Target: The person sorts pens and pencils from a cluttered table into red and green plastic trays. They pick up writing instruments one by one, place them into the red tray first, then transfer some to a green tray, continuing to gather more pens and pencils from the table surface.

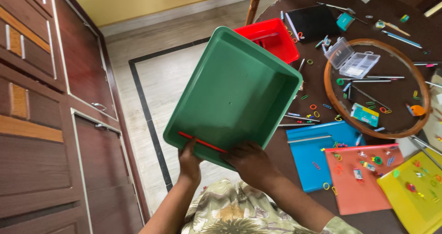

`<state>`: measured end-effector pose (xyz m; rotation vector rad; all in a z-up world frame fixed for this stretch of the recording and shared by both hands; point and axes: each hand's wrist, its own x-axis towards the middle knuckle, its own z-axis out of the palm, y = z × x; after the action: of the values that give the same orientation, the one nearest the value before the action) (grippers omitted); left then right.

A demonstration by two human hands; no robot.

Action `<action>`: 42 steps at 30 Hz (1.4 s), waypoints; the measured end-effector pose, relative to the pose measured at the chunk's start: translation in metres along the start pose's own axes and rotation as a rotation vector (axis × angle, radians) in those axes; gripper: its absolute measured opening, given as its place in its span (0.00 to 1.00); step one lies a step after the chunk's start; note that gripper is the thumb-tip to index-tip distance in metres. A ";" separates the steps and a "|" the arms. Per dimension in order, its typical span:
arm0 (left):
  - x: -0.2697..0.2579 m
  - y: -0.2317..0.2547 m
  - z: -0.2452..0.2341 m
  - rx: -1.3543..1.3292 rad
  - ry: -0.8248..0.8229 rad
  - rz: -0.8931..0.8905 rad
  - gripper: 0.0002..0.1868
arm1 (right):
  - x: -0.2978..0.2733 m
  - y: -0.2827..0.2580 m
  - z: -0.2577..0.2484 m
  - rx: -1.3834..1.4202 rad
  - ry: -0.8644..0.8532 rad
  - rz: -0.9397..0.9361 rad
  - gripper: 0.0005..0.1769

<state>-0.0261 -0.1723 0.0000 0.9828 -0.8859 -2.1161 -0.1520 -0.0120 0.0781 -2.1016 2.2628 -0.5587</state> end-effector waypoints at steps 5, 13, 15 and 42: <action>0.005 -0.009 -0.001 0.038 0.046 0.083 0.20 | -0.023 0.018 -0.015 -0.032 0.196 -0.070 0.17; 0.000 -0.009 0.013 0.017 0.201 -0.089 0.15 | -0.101 0.105 -0.027 -0.064 0.237 0.201 0.18; -0.006 -0.016 0.013 0.017 0.269 -0.131 0.14 | -0.123 0.134 -0.015 -0.031 0.223 0.344 0.14; -0.025 -0.087 0.069 -0.040 0.282 -0.116 0.15 | -0.211 0.257 0.030 -0.080 0.068 0.429 0.18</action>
<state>-0.0914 -0.0826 -0.0240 1.2997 -0.6578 -2.0145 -0.3710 0.1943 -0.0661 -1.5636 2.6994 -0.5293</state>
